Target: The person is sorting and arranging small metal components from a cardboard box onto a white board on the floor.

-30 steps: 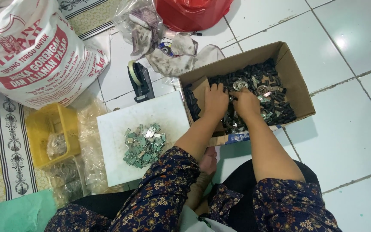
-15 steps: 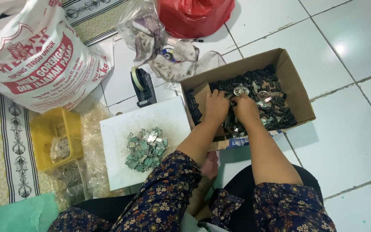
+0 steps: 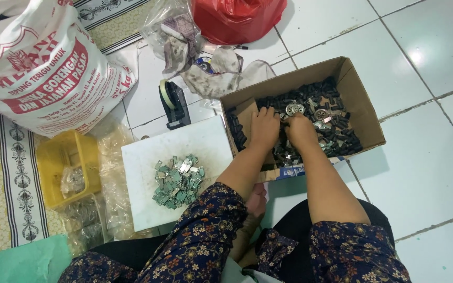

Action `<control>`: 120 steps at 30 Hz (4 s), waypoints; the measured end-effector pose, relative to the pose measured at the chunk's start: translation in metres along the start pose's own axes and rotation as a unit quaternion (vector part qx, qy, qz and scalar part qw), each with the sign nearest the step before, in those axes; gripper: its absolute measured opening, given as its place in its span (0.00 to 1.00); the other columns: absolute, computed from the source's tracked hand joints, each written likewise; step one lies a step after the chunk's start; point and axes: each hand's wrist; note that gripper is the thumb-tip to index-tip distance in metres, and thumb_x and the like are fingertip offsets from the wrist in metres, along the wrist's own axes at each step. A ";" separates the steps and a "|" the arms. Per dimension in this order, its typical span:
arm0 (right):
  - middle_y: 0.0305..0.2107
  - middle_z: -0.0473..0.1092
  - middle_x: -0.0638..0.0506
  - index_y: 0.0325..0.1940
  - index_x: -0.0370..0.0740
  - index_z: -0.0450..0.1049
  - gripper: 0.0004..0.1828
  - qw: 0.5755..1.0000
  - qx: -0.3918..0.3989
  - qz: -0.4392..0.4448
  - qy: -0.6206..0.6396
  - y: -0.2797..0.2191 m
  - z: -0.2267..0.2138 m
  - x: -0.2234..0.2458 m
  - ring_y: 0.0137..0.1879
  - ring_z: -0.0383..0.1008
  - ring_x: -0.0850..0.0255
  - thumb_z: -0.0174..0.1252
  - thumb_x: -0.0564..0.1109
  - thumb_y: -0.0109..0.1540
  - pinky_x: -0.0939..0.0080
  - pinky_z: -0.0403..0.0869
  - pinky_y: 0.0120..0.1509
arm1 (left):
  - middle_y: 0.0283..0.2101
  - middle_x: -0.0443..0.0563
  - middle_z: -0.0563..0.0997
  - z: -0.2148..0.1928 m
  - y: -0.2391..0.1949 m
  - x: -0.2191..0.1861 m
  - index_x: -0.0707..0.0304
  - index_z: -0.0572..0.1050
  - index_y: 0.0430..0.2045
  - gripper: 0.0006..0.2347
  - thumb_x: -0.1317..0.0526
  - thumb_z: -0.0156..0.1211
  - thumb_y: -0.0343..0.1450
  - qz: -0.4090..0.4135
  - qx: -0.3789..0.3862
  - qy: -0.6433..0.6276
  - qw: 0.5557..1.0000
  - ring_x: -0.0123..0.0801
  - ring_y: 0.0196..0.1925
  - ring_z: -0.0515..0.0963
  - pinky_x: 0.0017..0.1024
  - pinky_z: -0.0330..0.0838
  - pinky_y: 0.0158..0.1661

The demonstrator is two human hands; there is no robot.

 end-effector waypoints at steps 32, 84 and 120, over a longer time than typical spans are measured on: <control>0.41 0.75 0.49 0.56 0.34 0.76 0.18 0.818 0.062 0.170 0.546 -0.047 -0.078 0.032 0.43 0.73 0.63 0.64 0.46 0.65 0.67 0.75 0.41 | 0.48 0.72 0.78 -0.086 -0.024 -0.007 0.72 0.77 0.51 0.15 0.71 0.67 0.71 -0.336 0.019 -0.669 0.662 0.47 0.47 0.82 0.36 0.82 0.45; 0.37 0.78 0.42 0.50 0.51 0.84 0.17 0.978 0.039 -0.106 0.176 -0.155 -0.014 0.320 0.49 0.80 0.44 0.69 0.41 0.57 0.50 0.79 0.56 | 0.54 0.66 0.81 -0.261 -0.289 0.121 0.57 0.77 0.56 0.17 0.72 0.56 0.72 -0.399 -0.160 -0.460 0.777 0.56 0.56 0.80 0.44 0.79 0.53; 0.48 0.79 0.46 0.54 0.60 0.83 0.19 0.993 0.012 0.090 0.074 -0.021 -0.022 0.026 0.57 0.78 0.46 0.62 0.42 0.62 0.45 0.77 0.60 | 0.28 0.54 0.80 -0.082 -0.009 0.005 0.65 0.82 0.26 0.04 0.71 0.60 0.68 0.050 0.078 -0.052 0.994 0.36 0.35 0.81 0.24 0.78 0.36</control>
Point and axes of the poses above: each hand's wrist, its own y-axis towards the middle knuckle, its own z-axis out of the palm, x = y × z
